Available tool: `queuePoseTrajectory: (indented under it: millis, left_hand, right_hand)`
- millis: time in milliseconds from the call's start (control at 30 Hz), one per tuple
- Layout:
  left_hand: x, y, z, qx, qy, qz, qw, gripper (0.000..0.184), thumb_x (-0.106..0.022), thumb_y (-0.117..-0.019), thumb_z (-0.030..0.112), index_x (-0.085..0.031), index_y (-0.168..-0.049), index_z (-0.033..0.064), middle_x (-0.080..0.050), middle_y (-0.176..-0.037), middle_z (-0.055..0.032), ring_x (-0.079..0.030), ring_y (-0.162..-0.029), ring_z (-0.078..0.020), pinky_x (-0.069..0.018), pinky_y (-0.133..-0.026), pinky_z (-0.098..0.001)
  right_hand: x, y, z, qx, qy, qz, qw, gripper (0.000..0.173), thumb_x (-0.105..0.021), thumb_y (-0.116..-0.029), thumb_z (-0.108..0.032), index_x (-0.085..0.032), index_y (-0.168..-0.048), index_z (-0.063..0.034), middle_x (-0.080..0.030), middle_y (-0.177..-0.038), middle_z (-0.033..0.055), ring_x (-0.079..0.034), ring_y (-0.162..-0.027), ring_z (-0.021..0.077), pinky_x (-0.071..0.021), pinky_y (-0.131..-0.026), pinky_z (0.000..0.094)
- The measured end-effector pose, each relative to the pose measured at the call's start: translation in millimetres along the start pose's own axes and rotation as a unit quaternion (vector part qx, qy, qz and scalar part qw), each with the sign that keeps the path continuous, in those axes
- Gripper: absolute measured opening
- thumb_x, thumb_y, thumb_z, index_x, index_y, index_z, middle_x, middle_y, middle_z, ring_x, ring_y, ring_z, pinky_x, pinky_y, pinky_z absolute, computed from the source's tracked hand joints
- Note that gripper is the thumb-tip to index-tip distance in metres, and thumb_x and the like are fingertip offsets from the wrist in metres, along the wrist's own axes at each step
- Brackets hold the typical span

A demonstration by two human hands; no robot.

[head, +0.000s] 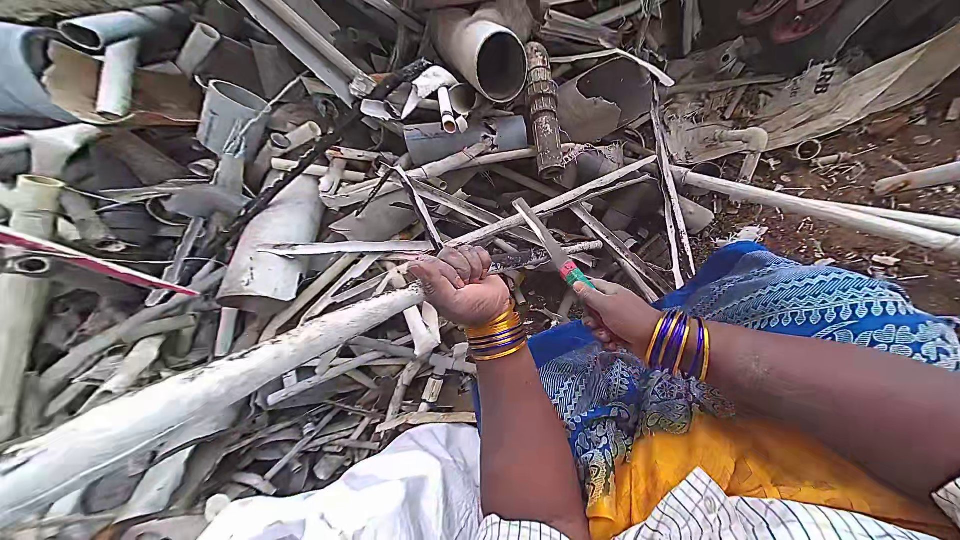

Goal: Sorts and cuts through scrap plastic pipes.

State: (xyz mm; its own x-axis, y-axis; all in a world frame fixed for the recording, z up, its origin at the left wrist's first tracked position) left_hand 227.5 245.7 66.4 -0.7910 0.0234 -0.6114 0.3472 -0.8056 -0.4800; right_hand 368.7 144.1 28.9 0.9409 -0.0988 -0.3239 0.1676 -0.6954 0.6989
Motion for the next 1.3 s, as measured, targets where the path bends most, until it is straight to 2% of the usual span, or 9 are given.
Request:
queuePoseTrajectory:
  millis: [67, 233, 400, 567, 733, 900, 1033, 1200, 1300]
  left_hand:
    - [-5, 3, -3, 0.01, 0.011, -0.001, 1.0, 0.063, -0.01, -0.1118, 0.029, -0.039, -0.057, 0.0195, -0.034, -0.044, 0.0083, -0.037, -0.037, -0.0054, -0.0366, -0.042, -0.0206]
    - [-13, 11, -11, 0.028, -0.024, 0.03, 0.999, 0.062, -0.012, -0.1114, 0.025, -0.038, -0.055, 0.0213, -0.035, -0.043, 0.0097, -0.036, -0.037, -0.0032, -0.0344, -0.041, -0.019]
    - [-15, 4, -2, 0.008, 0.003, 0.055, 0.998, 0.063, -0.01, -0.1129, 0.031, -0.035, -0.056, 0.0192, -0.031, -0.043, 0.0083, -0.032, -0.036, -0.0052, -0.0328, -0.041, -0.0201]
    - [-8, -7, 2, -0.036, -0.018, 0.103, 0.994, 0.063, -0.011, -0.1135, 0.032, -0.032, -0.056, 0.0191, -0.029, -0.043, 0.0078, -0.031, -0.035, -0.0066, -0.032, -0.04, -0.0206]
    - [6, -16, 9, -0.044, 0.009, 0.08, 0.996, 0.066, -0.009, -0.113, 0.04, -0.033, -0.056, 0.0179, -0.028, -0.043, 0.0071, -0.032, -0.036, -0.0078, -0.0342, -0.041, -0.0221]
    - [5, -14, 7, -0.046, -0.014, 0.098, 0.994, 0.064, -0.01, -0.1134, 0.038, -0.032, -0.057, 0.0182, -0.028, -0.043, 0.0071, -0.032, -0.035, -0.0079, -0.0348, -0.041, -0.022]
    - [7, -13, 11, -0.053, 0.002, 0.045, 0.998, 0.065, -0.008, -0.1127, 0.039, -0.033, -0.056, 0.0175, -0.027, -0.043, 0.0069, -0.031, -0.037, -0.008, -0.0342, -0.042, -0.0224]
    - [-2, -8, 8, -0.054, -0.025, 0.078, 0.995, 0.064, -0.01, -0.1135, 0.036, -0.032, -0.056, 0.0173, -0.027, -0.042, 0.0066, -0.031, -0.035, -0.0077, -0.0336, -0.04, -0.0219]
    - [-1, -6, 10, -0.048, -0.024, 0.066, 0.996, 0.065, -0.01, -0.1134, 0.038, -0.033, -0.056, 0.017, -0.027, -0.043, 0.0065, -0.031, -0.036, -0.0081, -0.0343, -0.041, -0.0221]
  right_hand:
    - [8, -7, -5, -0.028, -0.053, 0.074, 0.995, 0.033, -0.035, -0.1126, -0.038, -0.046, -0.108, -0.0078, -0.042, -0.065, -0.0014, -0.038, -0.043, 0.004, -0.0338, -0.04, 0.0172]
    - [-7, 17, 0, 0.041, 0.067, -0.044, 0.996, 0.035, -0.033, -0.1128, -0.038, -0.043, -0.126, -0.0076, -0.042, -0.074, 0.0003, -0.044, -0.051, 0.0091, -0.0426, -0.049, 0.0233]
    - [18, -22, 1, -0.034, -0.014, 0.128, 0.991, 0.04, -0.032, -0.1129, -0.041, -0.044, -0.125, -0.0044, -0.046, -0.078, 0.0039, -0.045, -0.053, 0.0112, -0.0415, -0.05, 0.0252]
    - [0, 1, 4, 0.049, 0.123, -0.038, 0.99, 0.039, -0.033, -0.1128, -0.039, -0.042, -0.132, -0.0059, -0.045, -0.077, 0.0028, -0.047, -0.053, 0.0115, -0.0454, -0.053, 0.0265]
    - [23, -24, -3, -0.015, 0.062, 0.091, 0.994, 0.042, -0.032, -0.1127, -0.041, -0.045, -0.129, -0.0047, -0.046, -0.079, 0.0039, -0.046, -0.057, 0.0124, -0.043, -0.054, 0.0266]
    - [1, 7, 2, 0.048, 0.152, -0.081, 0.984, 0.035, -0.035, -0.1128, -0.037, -0.044, -0.126, -0.0062, -0.043, -0.075, 0.0018, -0.045, -0.053, 0.0106, -0.0435, -0.052, 0.0257]
    - [20, -17, -3, -0.036, 0.056, 0.071, 0.995, 0.04, -0.033, -0.1125, -0.042, -0.045, -0.125, -0.0064, -0.043, -0.077, 0.0022, -0.043, -0.054, 0.0103, -0.039, -0.05, 0.024]
    - [1, 9, -4, 0.041, 0.165, -0.066, 0.983, 0.039, -0.034, -0.1127, -0.039, -0.043, -0.132, -0.0054, -0.046, -0.079, 0.0039, -0.047, -0.055, 0.0117, -0.0448, -0.054, 0.0263]
    - [13, -7, -3, -0.005, 0.101, 0.027, 0.995, 0.042, -0.033, -0.1127, -0.041, -0.047, -0.13, -0.005, -0.045, -0.078, 0.0032, -0.044, -0.054, 0.0103, -0.0409, -0.051, 0.024]
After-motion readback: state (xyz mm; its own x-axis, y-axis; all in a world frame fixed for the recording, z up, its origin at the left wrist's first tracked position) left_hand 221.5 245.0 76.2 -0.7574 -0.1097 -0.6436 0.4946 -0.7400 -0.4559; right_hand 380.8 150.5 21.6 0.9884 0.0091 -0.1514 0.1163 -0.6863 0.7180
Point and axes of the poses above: each hand's wrist, its own y-axis away from the middle knuckle, its own x-axis out of the back of the hand, z = x × y, the point moved 2 cm from there along -y, towards the middle knuckle
